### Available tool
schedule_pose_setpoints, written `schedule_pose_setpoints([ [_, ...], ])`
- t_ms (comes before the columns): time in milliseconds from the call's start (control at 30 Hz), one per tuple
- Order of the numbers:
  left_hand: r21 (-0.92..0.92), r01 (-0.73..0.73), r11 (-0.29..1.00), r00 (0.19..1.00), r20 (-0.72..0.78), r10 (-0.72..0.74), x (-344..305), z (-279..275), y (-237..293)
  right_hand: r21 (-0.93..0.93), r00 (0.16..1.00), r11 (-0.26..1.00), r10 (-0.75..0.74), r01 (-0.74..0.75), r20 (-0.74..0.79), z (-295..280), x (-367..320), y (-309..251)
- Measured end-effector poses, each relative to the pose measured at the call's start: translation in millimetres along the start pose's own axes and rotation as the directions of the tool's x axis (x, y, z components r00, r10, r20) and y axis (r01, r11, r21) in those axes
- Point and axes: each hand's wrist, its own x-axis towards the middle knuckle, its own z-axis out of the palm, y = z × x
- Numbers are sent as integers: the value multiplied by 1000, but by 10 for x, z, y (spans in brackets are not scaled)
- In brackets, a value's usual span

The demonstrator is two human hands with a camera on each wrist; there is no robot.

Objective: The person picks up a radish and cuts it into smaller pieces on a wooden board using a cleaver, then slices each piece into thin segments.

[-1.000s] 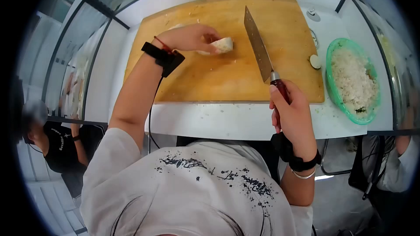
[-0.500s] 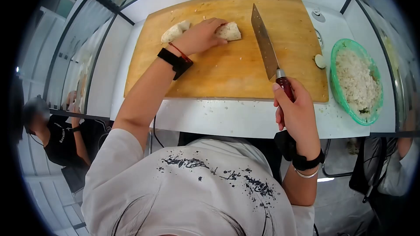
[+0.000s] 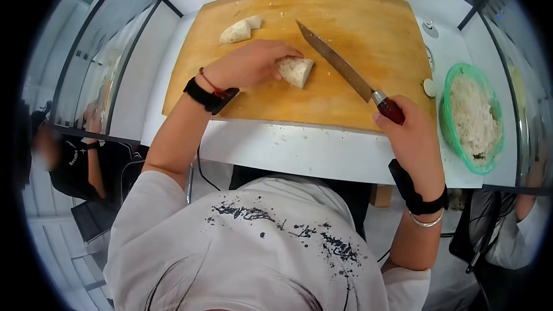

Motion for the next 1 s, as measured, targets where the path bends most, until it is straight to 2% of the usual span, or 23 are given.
schedule_pose_setpoints([
  [33,45,-30,999,997,-68,33,-72,-46,53,-93,991,989,-121,116,-51,3,51,18],
  [67,93,-57,994,988,-137,69,-124,-110,99,-62,993,994,-94,89,-67,6,86,-39],
  [133,-48,-48,998,960,-278,33,-175,-364,257,2,996,1000,-24,24,-85,47,114,-191],
  [167,-126,-43,991,940,-340,-2,-205,-479,344,-34,995,999,-42,39,-90,33,124,-275],
  [267,97,-104,990,814,-564,141,-192,-720,459,-140,988,984,-124,111,-87,-19,250,-479],
  [367,89,7,996,838,-544,43,-112,-840,616,-204,985,964,-174,174,18,7,374,-700],
  [400,198,-102,975,778,-595,202,-34,-739,387,-188,986,968,-163,167,34,50,409,-733],
  [500,256,-116,960,788,-564,246,46,-595,177,-237,978,950,-185,203,97,108,532,-754],
  [533,117,-86,989,858,-497,134,62,-593,179,-245,977,947,-186,206,100,109,552,-758],
  [633,124,194,973,915,-379,-135,84,-444,83,-262,975,941,-187,213,118,134,601,-771],
  [933,174,318,932,923,-279,-263,103,-452,33,-257,976,946,-166,199,145,144,701,-714],
  [1000,188,297,936,940,-227,-253,123,-556,88,-256,978,950,-145,181,153,139,721,-725],
])
